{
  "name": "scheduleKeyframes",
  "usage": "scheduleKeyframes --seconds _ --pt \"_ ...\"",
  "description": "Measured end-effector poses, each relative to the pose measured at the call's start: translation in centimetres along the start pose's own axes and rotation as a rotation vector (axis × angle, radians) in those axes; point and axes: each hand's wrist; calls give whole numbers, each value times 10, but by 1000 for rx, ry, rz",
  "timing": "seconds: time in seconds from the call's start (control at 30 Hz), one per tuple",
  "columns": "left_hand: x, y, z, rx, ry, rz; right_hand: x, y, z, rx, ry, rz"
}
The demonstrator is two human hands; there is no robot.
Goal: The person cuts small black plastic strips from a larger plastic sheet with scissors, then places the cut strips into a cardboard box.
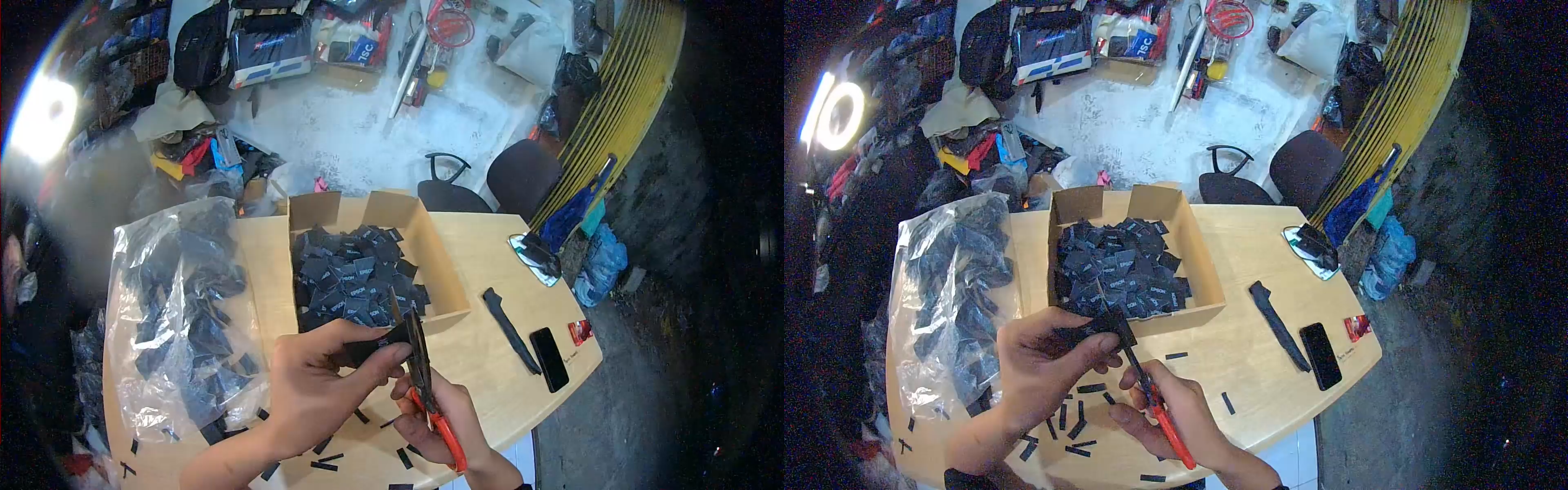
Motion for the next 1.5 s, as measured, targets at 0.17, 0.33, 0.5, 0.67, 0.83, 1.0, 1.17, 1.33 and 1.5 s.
scheduleKeyframes --seconds 0.17,0.33,0.5,0.67,0.83,1.0,1.17,1.33,1.5 --pt "0 1 0 3 -6 -37 0 2 1 10 0 1" --pt "-1 3 -1 62 2 45 0 2 -1 8 31 -3" --pt "-1 1 0 100 -6 27 0 4 -2 6 45 1" --pt "-1 2 0 80 -10 39 0 6 -3 6 61 -5" --pt "-2 1 -1 125 -11 73 0 4 -4 13 67 -78" --pt "-2 4 0 134 -11 124 -1 4 -5 45 105 1" --pt "-3 8 1 109 -19 147 0 7 -5 90 113 2" --pt "-3 5 1 106 -28 144 1 2 -6 101 129 10" --pt "-3 9 0 127 -28 155 2 3 -5 102 115 -14"
Point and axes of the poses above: each hand's wrist, its own x-axis away from the middle knuckle, its own z-axis out of the back of the hand, y = z × x, and after that the axes turned 6 degrees about -z, right-handed
